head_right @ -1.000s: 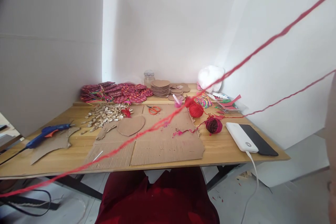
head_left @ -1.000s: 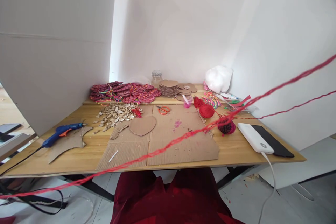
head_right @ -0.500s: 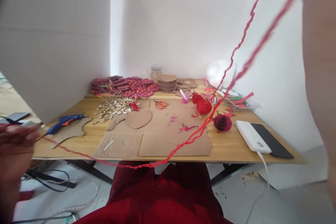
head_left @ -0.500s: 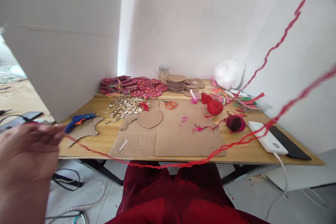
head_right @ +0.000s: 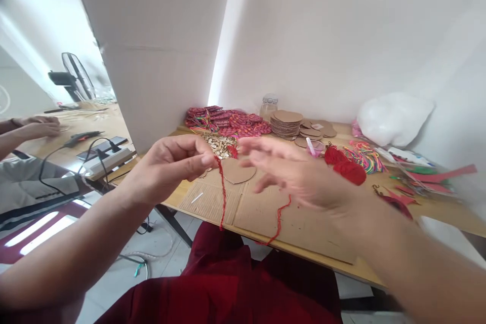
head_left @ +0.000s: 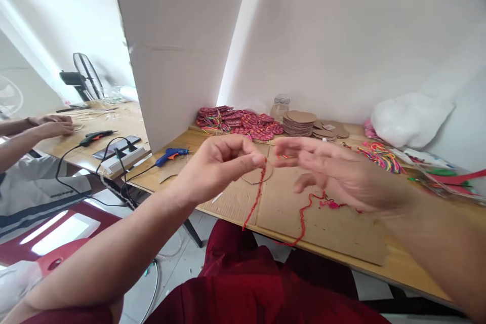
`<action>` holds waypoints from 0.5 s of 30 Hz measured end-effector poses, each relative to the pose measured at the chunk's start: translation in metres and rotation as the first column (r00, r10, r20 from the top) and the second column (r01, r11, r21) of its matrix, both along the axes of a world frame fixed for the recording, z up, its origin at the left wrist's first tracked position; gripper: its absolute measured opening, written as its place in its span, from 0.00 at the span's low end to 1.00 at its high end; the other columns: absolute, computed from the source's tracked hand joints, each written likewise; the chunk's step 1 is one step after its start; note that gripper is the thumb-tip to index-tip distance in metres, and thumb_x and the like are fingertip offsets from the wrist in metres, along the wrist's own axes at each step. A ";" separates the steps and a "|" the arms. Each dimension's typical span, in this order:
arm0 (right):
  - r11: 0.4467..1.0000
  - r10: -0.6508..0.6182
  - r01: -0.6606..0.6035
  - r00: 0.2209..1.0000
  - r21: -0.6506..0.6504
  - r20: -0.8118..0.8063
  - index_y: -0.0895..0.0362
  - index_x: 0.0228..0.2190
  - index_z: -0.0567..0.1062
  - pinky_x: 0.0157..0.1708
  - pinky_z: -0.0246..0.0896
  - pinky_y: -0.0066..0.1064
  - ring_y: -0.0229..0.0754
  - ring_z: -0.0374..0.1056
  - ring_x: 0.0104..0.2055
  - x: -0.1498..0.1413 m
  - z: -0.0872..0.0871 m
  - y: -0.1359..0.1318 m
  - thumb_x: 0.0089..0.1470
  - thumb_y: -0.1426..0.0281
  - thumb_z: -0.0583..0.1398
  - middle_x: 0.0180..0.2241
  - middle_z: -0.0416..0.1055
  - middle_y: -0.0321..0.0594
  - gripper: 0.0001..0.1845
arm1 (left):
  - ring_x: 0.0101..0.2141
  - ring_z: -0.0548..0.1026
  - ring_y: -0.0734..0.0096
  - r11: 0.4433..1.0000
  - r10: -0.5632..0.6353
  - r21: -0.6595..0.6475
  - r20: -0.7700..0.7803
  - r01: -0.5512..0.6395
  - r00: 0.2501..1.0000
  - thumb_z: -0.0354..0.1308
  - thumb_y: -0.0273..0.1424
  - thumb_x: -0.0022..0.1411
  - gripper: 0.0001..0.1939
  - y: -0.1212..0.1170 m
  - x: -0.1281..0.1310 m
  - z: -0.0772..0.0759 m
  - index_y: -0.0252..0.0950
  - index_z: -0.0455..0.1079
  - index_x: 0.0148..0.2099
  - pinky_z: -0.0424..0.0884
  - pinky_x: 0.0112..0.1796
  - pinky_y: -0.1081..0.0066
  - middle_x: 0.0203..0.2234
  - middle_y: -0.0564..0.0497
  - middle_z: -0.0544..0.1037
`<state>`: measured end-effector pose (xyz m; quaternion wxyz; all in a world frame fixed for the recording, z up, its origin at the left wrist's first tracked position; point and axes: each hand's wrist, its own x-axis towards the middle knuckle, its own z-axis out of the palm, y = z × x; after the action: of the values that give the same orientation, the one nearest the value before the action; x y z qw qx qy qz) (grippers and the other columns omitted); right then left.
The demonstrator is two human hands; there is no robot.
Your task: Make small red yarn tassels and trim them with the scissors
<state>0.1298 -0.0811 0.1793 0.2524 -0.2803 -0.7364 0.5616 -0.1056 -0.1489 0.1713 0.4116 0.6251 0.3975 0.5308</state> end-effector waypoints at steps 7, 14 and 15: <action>0.957 -0.045 0.031 0.998 0.287 0.042 0.56 0.30 0.69 0.23 0.48 0.28 0.33 0.54 0.25 -0.017 -0.010 -0.017 0.65 0.66 0.50 0.26 0.62 0.34 0.13 | 0.18 0.57 0.84 0.986 -0.102 -0.083 0.367 0.142 0.925 0.62 0.27 0.57 0.08 0.007 -0.005 0.003 0.32 0.68 0.27 0.53 0.20 0.79 0.17 0.57 0.60; 0.750 -0.265 -0.074 0.877 0.657 0.401 0.54 0.27 0.64 0.30 0.53 0.33 0.40 0.59 0.29 0.067 -0.037 0.002 0.65 0.65 0.47 0.26 0.64 0.36 0.15 | 0.17 0.58 0.84 0.969 0.204 -0.054 0.731 -0.242 0.651 0.52 0.16 0.58 0.08 0.004 -0.094 -0.008 0.32 0.63 0.30 0.55 0.18 0.83 0.15 0.59 0.53; 0.736 -0.334 -0.040 0.847 0.675 0.414 0.53 0.26 0.64 0.30 0.54 0.33 0.40 0.60 0.28 0.082 -0.042 0.010 0.65 0.64 0.48 0.26 0.65 0.37 0.16 | 0.17 0.57 0.84 0.942 0.273 -0.079 0.745 -0.326 0.609 0.51 0.16 0.59 0.08 0.002 -0.111 -0.009 0.32 0.62 0.30 0.55 0.18 0.83 0.15 0.60 0.52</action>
<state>0.2119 -0.0713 0.1376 0.1763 -0.3701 -0.9002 0.1465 -0.2168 -0.1465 0.1622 0.4228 0.2901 0.2750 0.8133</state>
